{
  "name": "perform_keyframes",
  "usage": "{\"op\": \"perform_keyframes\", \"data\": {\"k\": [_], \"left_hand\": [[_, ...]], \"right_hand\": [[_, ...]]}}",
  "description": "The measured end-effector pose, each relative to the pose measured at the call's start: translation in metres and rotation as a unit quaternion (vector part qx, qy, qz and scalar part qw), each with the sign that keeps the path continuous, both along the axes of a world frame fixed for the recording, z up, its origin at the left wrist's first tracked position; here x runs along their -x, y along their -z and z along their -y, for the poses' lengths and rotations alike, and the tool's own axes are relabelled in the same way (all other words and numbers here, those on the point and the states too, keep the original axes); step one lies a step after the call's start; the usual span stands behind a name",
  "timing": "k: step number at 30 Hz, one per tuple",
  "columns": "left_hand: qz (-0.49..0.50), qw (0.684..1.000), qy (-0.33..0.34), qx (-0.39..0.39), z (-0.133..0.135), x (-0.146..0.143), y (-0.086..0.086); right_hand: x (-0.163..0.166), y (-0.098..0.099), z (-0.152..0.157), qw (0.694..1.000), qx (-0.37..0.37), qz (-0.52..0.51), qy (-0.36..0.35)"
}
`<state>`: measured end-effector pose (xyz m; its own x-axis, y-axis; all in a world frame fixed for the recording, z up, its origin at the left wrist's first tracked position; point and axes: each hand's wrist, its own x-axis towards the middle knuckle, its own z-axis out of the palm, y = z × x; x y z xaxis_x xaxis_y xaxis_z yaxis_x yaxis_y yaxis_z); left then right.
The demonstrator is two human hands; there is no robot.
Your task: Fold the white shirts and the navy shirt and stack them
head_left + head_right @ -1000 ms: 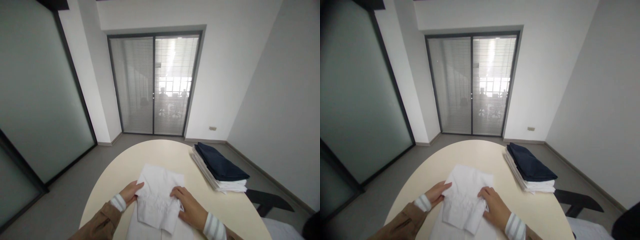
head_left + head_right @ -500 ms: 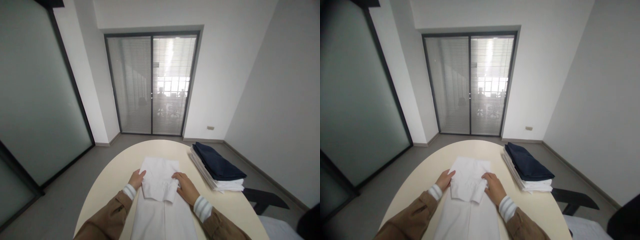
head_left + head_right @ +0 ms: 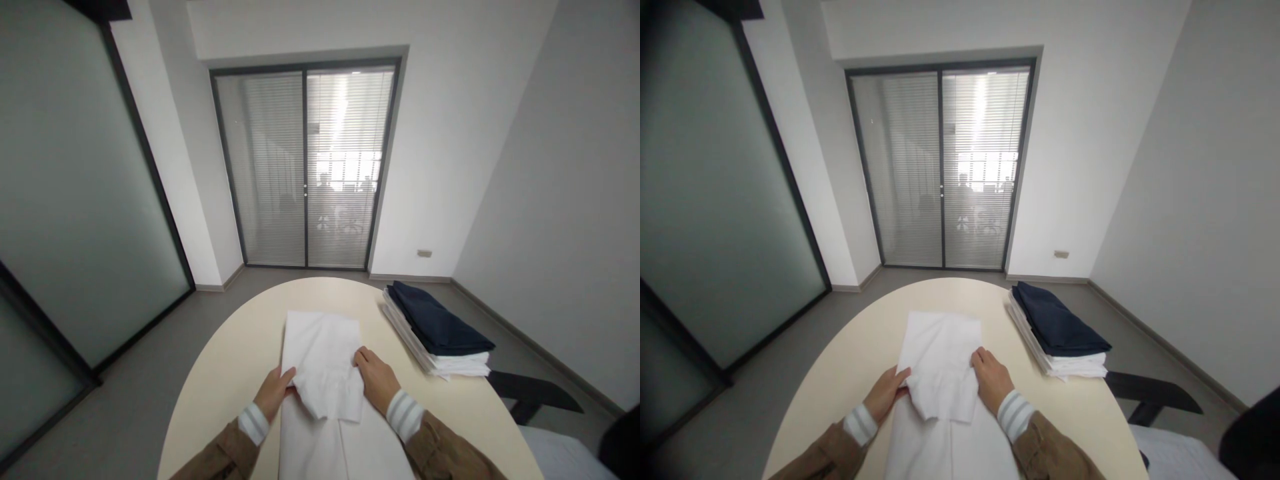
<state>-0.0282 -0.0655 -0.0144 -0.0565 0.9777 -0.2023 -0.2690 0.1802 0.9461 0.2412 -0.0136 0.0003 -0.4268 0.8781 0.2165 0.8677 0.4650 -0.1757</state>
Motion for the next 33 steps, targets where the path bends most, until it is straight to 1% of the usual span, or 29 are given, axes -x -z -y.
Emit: {"op": "perform_keyframes", "data": {"k": [2, 5, 8, 10, 13, 16, 20, 23, 26, 29, 31, 33], "left_hand": [[-0.051, 0.998, 0.012, -0.037, 0.001, 0.001, -0.001], [-0.119, 0.990, 0.034, -0.073, -0.001, 0.003, -0.003], [-0.153, 0.982, 0.054, -0.097, -0.007, 0.005, -0.004], [-0.180, 0.977, 0.042, -0.105, -0.015, 0.005, -0.003], [-0.206, 0.973, 0.020, -0.105, -0.032, 0.004, -0.002], [-0.204, 0.973, 0.003, -0.107, -0.048, 0.002, -0.004], [-0.195, 0.970, -0.014, -0.142, -0.059, -0.002, -0.008], [-0.208, 0.965, -0.034, -0.154, -0.060, -0.003, -0.009], [-0.210, 0.960, -0.029, -0.180, -0.055, -0.002, -0.007], [-0.209, 0.955, -0.007, -0.210, -0.045, 0.001, -0.009], [-0.219, 0.953, 0.016, -0.207, -0.037, 0.005, -0.012], [-0.230, 0.954, 0.044, -0.186, -0.028, 0.008, -0.017]], "right_hand": [[-0.002, -0.002, 0.004, 1.000, 0.005, -0.025, -0.004], [-0.004, -0.003, 0.015, 0.998, 0.004, -0.070, 0.004], [-0.005, 0.007, 0.025, 0.994, -0.008, -0.108, 0.019], [-0.006, 0.019, 0.026, 0.993, -0.026, -0.117, 0.021], [-0.009, 0.036, 0.018, 0.993, -0.049, -0.106, 0.021], [-0.009, 0.044, 0.002, 0.995, -0.062, -0.078, 0.026], [-0.003, 0.040, -0.016, 0.995, -0.080, -0.047, 0.042], [-0.001, 0.034, -0.021, 0.995, -0.073, -0.057, 0.040], [-0.002, 0.029, -0.018, 0.993, -0.066, -0.096, 0.007], [-0.006, 0.027, -0.011, 0.984, -0.066, -0.157, -0.054], [-0.009, 0.026, -0.007, 0.974, -0.069, -0.198, -0.089], [-0.012, 0.022, -0.004, 0.963, -0.074, -0.228, -0.123]]}}
